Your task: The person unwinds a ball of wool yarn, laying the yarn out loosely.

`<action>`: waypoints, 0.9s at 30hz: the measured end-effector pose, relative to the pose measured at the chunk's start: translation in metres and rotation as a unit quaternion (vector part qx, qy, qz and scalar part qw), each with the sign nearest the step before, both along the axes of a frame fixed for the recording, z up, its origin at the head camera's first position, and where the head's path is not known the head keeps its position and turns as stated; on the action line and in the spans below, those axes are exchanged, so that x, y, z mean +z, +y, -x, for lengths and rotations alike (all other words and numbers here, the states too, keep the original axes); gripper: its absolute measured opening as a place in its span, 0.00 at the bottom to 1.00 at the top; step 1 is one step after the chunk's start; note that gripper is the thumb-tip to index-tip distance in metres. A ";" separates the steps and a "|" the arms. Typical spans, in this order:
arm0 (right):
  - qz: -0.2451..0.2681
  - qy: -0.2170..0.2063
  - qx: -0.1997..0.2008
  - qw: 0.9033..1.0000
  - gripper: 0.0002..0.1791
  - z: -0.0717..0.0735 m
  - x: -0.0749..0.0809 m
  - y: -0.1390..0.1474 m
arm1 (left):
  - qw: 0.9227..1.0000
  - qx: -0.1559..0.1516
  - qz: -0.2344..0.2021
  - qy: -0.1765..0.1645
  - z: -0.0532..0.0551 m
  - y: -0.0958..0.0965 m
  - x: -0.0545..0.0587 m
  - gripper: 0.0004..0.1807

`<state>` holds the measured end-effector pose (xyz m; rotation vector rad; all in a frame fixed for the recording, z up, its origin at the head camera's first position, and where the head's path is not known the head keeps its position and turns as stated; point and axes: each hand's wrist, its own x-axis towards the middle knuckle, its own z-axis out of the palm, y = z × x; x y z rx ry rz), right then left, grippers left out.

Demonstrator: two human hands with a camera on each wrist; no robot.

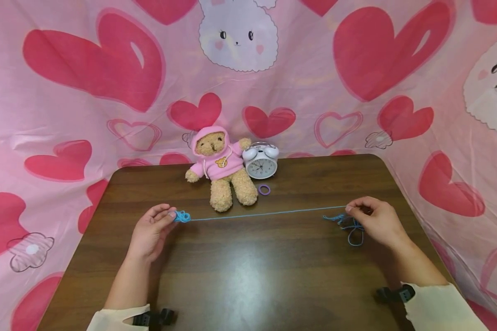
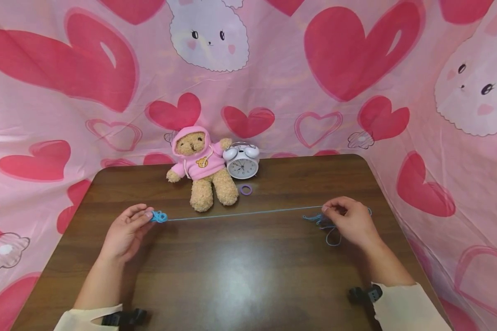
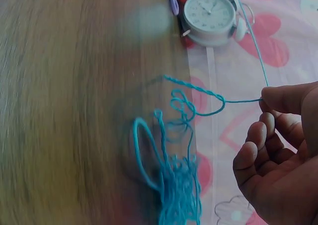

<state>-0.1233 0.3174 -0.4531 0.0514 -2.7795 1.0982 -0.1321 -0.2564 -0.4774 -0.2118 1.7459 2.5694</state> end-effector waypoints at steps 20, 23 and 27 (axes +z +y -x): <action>0.008 0.022 -0.040 0.999 0.11 -0.015 0.006 0.050 | 0.998 0.015 -0.053 0.021 -0.014 -0.029 0.001 0.11; 0.003 0.021 -0.053 0.998 0.11 -0.017 0.006 0.057 | 0.998 0.019 -0.060 0.028 -0.016 -0.034 0.002 0.12; -0.004 0.009 -0.065 0.998 0.14 -0.021 0.007 0.067 | 0.997 0.022 -0.069 0.037 -0.019 -0.041 0.004 0.12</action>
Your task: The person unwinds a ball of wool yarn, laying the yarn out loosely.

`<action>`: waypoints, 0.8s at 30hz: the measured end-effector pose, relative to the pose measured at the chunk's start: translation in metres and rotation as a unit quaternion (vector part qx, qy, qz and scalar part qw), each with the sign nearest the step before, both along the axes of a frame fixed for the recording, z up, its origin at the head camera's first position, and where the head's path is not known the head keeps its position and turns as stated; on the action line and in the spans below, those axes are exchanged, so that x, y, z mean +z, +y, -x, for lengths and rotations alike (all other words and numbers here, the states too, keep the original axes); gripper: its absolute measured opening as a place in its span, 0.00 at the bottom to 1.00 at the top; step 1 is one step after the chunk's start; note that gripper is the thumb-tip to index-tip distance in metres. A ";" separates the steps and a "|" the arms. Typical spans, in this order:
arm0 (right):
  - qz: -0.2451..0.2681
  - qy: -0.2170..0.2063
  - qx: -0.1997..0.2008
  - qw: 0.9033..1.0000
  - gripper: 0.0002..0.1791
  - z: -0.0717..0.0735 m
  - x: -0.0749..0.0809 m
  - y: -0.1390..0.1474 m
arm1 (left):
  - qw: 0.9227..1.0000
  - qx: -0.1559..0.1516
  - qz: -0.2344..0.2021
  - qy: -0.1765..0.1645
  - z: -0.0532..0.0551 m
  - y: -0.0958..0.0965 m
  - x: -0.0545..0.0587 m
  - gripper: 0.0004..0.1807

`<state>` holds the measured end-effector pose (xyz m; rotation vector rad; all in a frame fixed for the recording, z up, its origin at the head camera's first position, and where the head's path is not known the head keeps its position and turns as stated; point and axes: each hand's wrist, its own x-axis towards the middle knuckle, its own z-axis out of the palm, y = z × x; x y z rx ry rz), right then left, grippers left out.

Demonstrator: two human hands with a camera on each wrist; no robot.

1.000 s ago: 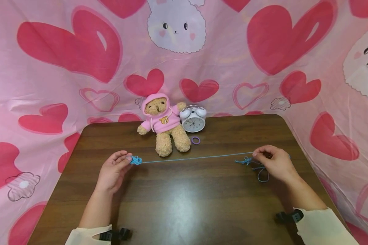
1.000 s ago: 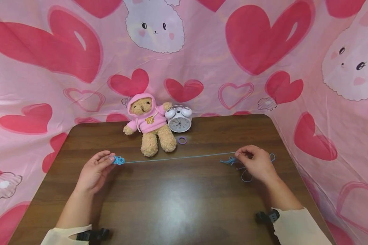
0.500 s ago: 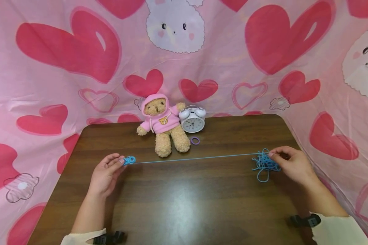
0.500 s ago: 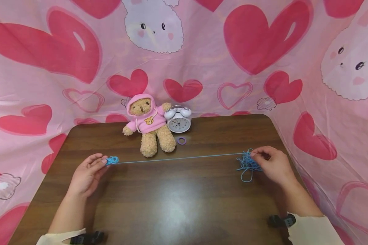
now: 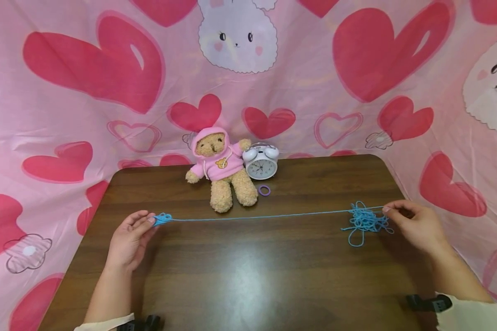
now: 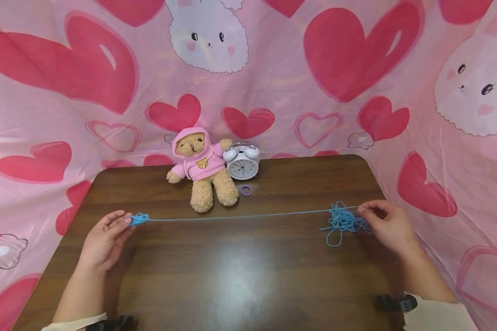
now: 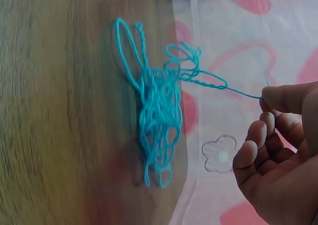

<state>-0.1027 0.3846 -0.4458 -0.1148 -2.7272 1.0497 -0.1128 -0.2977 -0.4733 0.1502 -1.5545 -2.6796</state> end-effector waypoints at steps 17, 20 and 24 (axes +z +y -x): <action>-0.026 -0.036 -0.045 0.998 0.18 0.002 -0.013 0.044 | 0.999 0.016 -0.034 0.018 -0.003 -0.016 0.000 0.13; -0.021 -0.045 -0.045 0.998 0.20 0.003 -0.018 0.049 | 0.999 0.027 -0.039 0.020 -0.003 -0.017 0.001 0.12; -0.024 -0.050 -0.036 0.998 0.20 0.005 -0.024 0.052 | 0.998 0.030 -0.045 0.028 -0.003 -0.019 0.000 0.13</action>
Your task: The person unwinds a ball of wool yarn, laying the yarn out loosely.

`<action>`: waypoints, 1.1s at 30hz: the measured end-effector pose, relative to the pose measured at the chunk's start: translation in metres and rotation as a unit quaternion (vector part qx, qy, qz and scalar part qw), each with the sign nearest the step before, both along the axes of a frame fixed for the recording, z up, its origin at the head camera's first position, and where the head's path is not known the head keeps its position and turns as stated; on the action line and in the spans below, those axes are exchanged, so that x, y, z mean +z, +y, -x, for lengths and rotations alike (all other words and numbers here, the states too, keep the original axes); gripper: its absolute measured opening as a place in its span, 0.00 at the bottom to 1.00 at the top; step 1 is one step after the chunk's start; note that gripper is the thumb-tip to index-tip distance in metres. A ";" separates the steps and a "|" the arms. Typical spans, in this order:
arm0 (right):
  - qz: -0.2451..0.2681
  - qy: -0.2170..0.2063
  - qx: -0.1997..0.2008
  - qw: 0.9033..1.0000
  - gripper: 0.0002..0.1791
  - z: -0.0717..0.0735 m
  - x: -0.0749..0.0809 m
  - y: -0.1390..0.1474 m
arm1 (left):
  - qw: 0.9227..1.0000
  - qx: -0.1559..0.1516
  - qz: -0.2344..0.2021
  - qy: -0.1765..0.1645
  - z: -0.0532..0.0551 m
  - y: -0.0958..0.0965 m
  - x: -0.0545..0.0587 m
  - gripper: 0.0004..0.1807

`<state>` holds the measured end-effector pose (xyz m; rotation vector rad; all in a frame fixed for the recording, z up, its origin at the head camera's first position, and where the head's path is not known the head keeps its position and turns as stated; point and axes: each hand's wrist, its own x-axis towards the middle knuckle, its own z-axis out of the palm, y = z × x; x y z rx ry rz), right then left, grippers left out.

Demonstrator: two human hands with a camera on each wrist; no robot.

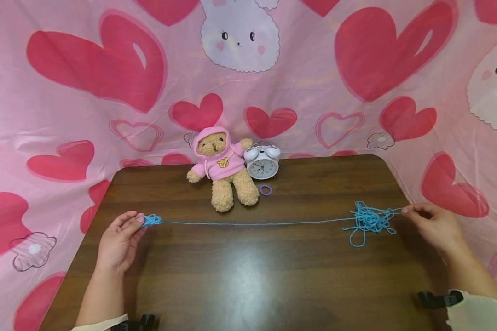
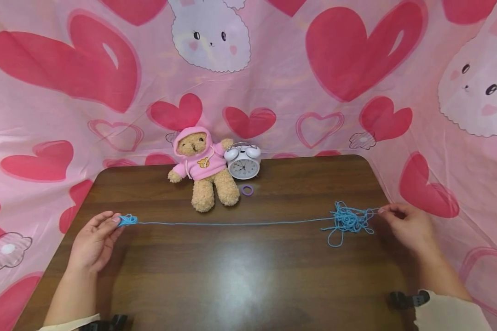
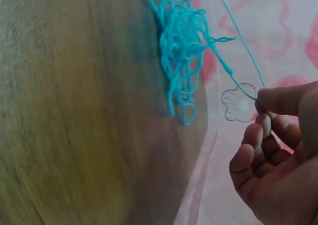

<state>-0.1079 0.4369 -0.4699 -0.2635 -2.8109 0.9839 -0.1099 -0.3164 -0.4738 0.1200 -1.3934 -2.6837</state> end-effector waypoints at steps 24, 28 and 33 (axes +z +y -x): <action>-0.032 -0.112 0.061 0.991 0.23 0.012 -0.023 0.004 | 0.999 -0.035 0.032 -0.019 0.007 0.022 -0.010 0.11; -0.042 -0.112 0.057 0.991 0.25 0.010 -0.020 0.009 | 0.999 -0.036 0.034 -0.021 0.008 0.024 -0.009 0.11; -0.056 -0.101 0.049 0.992 0.26 0.008 -0.017 0.010 | 0.999 -0.037 0.029 -0.019 0.009 0.025 -0.009 0.11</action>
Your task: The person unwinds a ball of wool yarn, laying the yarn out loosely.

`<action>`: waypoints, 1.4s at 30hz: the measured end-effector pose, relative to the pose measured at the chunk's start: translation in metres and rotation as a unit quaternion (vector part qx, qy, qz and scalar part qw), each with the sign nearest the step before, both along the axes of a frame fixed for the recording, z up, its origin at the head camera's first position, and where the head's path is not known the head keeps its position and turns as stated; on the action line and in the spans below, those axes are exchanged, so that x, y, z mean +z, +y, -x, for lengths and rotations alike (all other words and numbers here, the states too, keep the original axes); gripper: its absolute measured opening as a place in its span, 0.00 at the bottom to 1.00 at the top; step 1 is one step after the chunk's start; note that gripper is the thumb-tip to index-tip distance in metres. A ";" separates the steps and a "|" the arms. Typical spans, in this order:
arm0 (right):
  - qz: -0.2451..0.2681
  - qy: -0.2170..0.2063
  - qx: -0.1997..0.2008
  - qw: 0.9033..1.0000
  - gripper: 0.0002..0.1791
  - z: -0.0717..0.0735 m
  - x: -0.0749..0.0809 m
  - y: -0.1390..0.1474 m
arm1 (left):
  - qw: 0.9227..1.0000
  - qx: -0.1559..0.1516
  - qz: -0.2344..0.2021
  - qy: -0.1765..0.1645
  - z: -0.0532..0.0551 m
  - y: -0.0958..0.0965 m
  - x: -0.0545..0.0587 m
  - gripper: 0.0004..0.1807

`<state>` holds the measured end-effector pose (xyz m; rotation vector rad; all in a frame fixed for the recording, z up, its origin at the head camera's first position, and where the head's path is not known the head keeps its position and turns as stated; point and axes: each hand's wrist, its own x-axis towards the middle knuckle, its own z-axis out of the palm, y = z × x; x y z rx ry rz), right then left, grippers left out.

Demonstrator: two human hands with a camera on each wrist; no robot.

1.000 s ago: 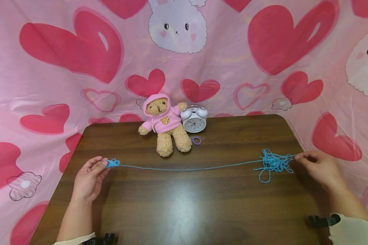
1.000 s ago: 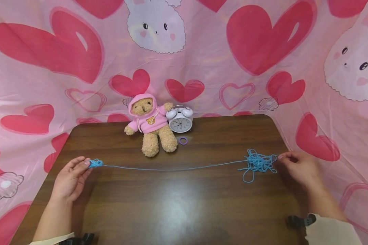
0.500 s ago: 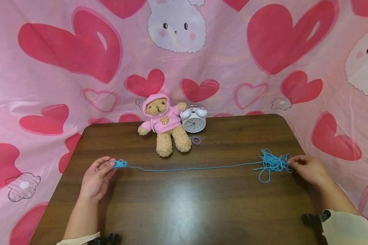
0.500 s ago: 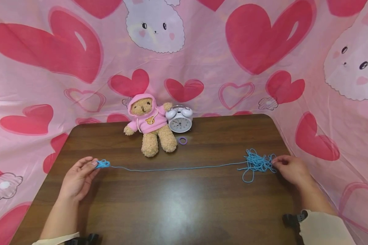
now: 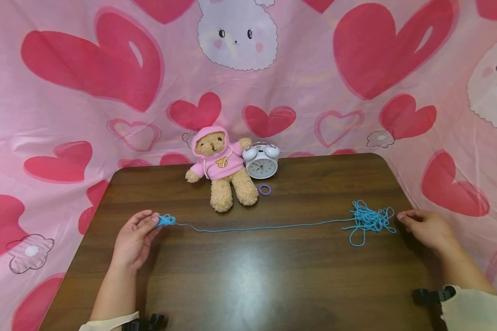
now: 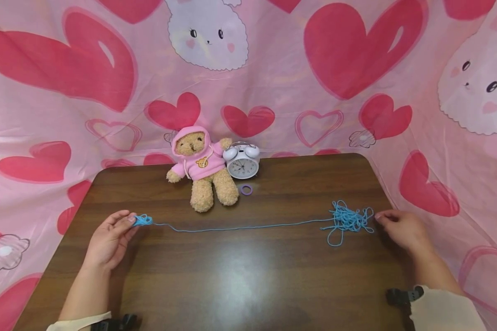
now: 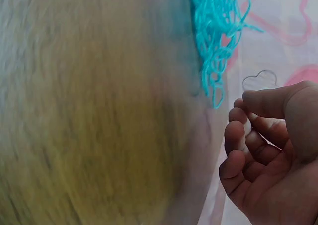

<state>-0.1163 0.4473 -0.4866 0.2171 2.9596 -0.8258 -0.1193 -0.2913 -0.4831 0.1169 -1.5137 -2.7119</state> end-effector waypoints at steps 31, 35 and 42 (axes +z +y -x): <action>0.074 0.147 0.011 0.986 0.15 0.012 0.022 -0.112 | 0.999 -0.011 0.043 -0.006 0.011 0.028 0.007 0.10; 0.095 0.136 0.026 0.986 0.14 0.016 0.021 -0.127 | 0.999 -0.015 0.050 -0.013 0.013 0.035 0.007 0.10; 0.117 0.104 0.049 0.987 0.15 0.022 0.017 -0.150 | 0.998 -0.028 0.062 -0.018 0.017 0.048 0.010 0.10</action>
